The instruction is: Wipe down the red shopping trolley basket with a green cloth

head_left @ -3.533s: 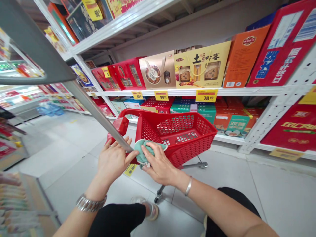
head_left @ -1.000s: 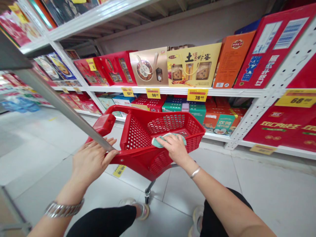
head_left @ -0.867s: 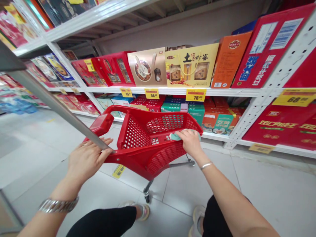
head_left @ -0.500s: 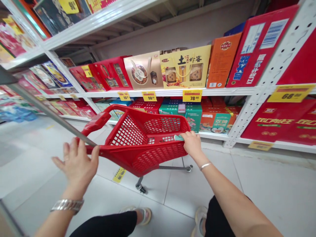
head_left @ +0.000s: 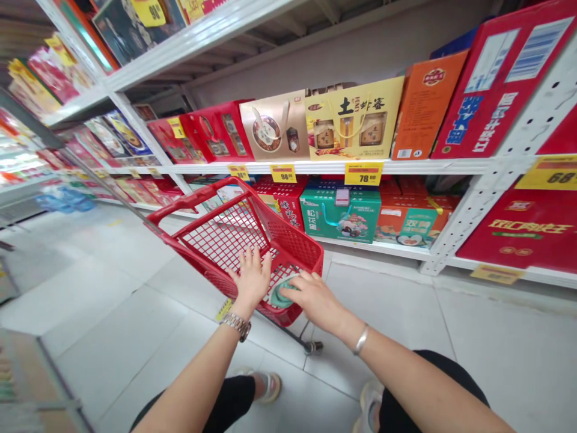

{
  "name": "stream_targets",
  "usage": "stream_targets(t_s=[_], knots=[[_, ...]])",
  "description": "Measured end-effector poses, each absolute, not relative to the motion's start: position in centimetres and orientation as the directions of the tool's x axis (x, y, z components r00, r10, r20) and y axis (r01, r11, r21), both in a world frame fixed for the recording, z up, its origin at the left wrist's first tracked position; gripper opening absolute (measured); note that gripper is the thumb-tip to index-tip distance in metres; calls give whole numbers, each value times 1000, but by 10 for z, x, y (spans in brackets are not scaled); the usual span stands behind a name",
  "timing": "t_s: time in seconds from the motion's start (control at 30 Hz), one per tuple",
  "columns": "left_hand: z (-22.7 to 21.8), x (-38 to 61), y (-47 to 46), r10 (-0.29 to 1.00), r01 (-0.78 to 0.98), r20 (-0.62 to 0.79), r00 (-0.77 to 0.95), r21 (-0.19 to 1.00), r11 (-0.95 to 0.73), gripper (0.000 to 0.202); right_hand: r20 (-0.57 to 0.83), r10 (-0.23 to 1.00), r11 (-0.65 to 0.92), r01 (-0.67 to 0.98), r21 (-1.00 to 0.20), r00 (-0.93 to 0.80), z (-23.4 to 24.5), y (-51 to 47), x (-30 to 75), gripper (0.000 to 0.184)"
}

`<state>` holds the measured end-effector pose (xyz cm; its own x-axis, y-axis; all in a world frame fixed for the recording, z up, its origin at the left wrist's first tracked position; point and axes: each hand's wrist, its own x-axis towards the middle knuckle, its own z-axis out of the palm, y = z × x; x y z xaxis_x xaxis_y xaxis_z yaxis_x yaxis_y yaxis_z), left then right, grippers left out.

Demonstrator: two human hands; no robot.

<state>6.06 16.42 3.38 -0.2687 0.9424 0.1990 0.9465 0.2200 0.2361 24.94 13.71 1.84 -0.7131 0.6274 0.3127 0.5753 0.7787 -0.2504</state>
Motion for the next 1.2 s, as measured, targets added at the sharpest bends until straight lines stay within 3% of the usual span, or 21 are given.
stream_targets(t_s=[0.1,0.17,0.37,0.6,0.77,0.97,1.2], knots=[[22,48,149,957,987,242,-160,62,150,62,363,623,782,566,-262,-693,12,161,259,34],[19,36,138,946,985,278,-167,9,171,61,395,642,765,580,-279,-657,9,180,266,35],[17,21,126,871,913,273,-407,158,377,55,410,713,697,634,-333,-569,5,190,250,38],[7,35,125,904,953,310,-295,169,252,52,461,596,801,526,-285,-658,-12,119,188,28],[10,43,121,921,975,320,-222,93,203,55,500,508,861,430,-272,-701,-14,153,221,35],[17,53,119,948,977,234,-214,46,209,60,593,698,698,568,-437,-402,-19,208,279,51],[17,58,108,979,994,175,-107,40,102,58,713,701,622,480,-618,10,-9,227,299,56]])
